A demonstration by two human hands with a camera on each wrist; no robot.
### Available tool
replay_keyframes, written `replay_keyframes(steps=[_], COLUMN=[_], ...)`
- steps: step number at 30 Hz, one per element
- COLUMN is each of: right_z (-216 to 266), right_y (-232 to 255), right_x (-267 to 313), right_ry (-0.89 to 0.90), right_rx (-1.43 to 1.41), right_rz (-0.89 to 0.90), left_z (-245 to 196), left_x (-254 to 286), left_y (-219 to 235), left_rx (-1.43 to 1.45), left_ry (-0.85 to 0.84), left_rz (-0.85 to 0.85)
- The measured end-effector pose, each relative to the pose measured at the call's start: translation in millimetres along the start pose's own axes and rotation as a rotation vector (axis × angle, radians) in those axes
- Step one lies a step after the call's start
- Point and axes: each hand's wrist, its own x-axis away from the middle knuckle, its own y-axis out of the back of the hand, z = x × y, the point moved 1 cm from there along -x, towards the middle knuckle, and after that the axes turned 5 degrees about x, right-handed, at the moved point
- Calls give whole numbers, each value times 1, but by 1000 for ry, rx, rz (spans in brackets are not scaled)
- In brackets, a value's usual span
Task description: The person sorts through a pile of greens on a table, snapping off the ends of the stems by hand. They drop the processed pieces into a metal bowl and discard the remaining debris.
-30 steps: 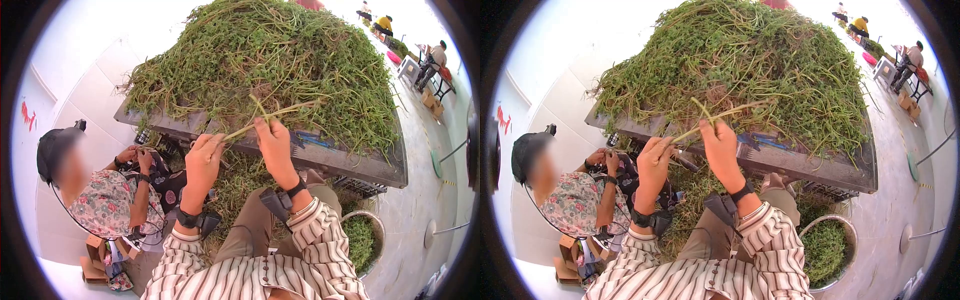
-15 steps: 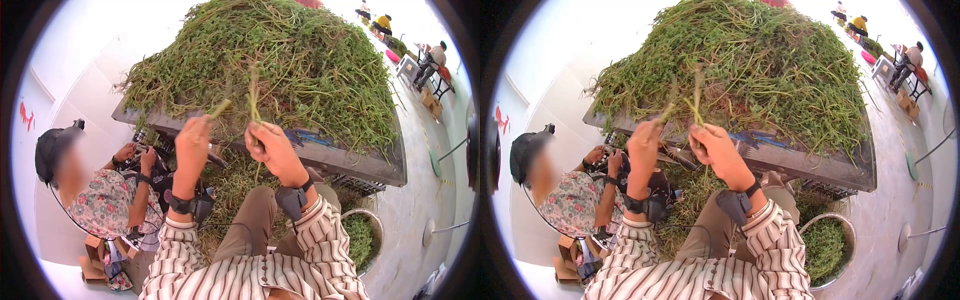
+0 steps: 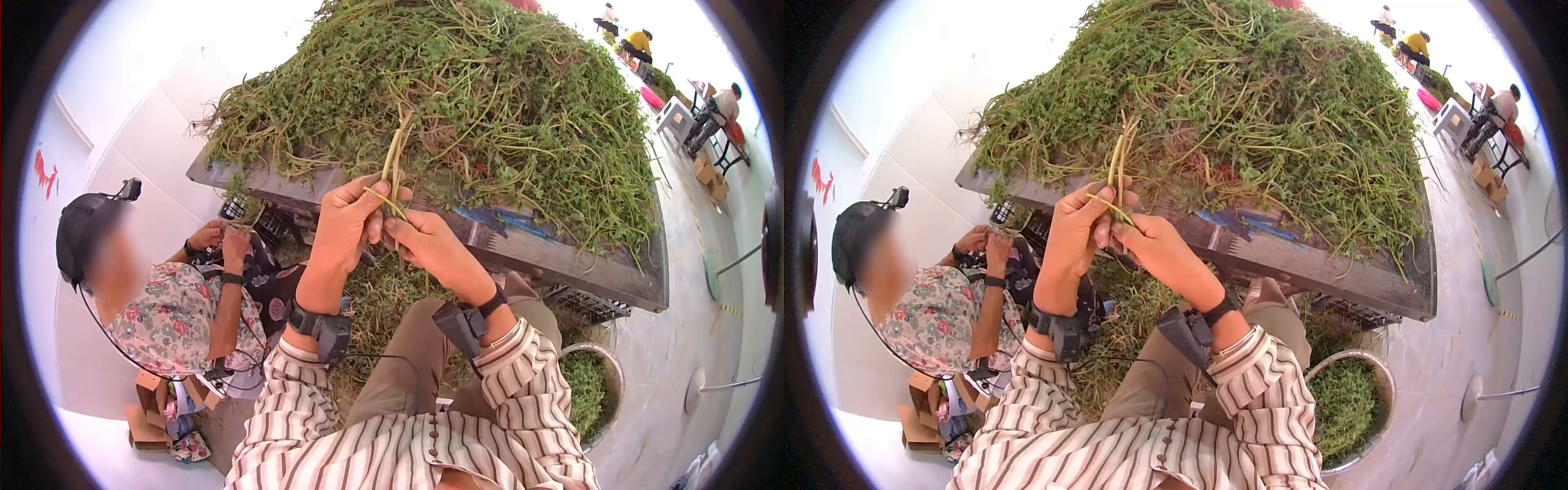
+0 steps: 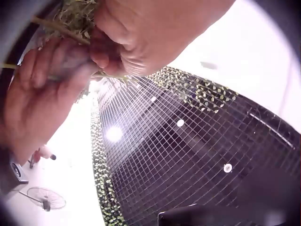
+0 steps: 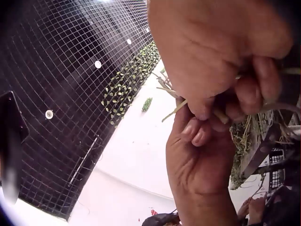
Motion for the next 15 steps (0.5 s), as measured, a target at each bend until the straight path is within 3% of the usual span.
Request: replay_keyframes(steps=[4,5,7,8,10,14,15], right_z=[2,1,1,2,6,-4,-3], right_y=[-3,-1,9,9,10,0,1], right_x=[1,1,-1,-3,-6,-7,-7], right_ry=[-21,-26,-25,-25,219,229,271], right_rx=[-54,-60,-83,-84,-103,-128,-47], right_rz=[-18,-17,-255,-257,-363,-232,-241], left_z=[5,5,3,4,7,21,22], left_x=[-2,-2,-3,-1,8,14,16], left_y=[9,12,16,15,6,-5,-10], left_rx=[50,10,-88,-89,-222,-285,-385], left_ry=[19,-44,-139,-138,-126,-90,-147], left_rz=[2,-69,-148,-146,-103,-32,-55])
